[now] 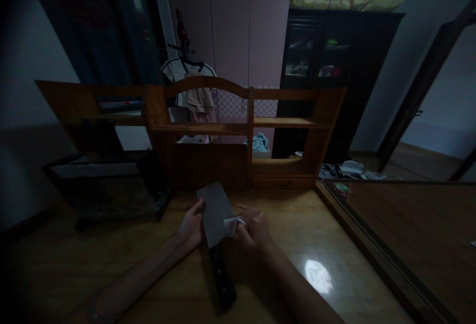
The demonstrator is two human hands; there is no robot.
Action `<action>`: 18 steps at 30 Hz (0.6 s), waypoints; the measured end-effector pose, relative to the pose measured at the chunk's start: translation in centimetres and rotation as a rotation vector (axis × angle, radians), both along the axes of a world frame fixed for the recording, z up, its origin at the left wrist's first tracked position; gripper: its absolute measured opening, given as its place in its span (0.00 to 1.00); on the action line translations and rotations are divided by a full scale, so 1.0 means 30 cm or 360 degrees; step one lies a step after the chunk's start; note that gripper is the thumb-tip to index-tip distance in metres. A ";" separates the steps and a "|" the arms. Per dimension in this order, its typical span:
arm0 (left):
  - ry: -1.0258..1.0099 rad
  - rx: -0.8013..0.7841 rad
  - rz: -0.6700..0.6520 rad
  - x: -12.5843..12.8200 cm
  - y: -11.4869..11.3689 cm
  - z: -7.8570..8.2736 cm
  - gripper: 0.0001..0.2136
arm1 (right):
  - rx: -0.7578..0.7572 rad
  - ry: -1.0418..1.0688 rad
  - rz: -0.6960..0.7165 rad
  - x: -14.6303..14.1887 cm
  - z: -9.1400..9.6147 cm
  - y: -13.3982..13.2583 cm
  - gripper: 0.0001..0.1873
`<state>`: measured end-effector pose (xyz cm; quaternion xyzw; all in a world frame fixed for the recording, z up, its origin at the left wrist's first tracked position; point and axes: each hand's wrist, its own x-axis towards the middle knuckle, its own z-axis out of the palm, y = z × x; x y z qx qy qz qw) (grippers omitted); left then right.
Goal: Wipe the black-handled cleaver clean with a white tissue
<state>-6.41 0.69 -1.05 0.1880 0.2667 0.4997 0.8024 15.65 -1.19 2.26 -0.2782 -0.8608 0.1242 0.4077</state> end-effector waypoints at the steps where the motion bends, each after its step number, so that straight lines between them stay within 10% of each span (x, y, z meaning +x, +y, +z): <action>1: -0.0011 0.0036 -0.0026 -0.001 -0.002 -0.001 0.27 | 0.0046 0.0035 -0.0047 0.003 -0.008 0.006 0.27; 8: -0.0145 0.0248 -0.0127 0.030 -0.028 0.046 0.23 | 0.0001 0.0158 -0.0224 -0.030 0.012 -0.005 0.22; 18: 0.0096 0.0148 -0.0076 0.051 -0.061 0.050 0.24 | -0.0208 -0.0579 0.0186 -0.112 0.050 -0.100 0.40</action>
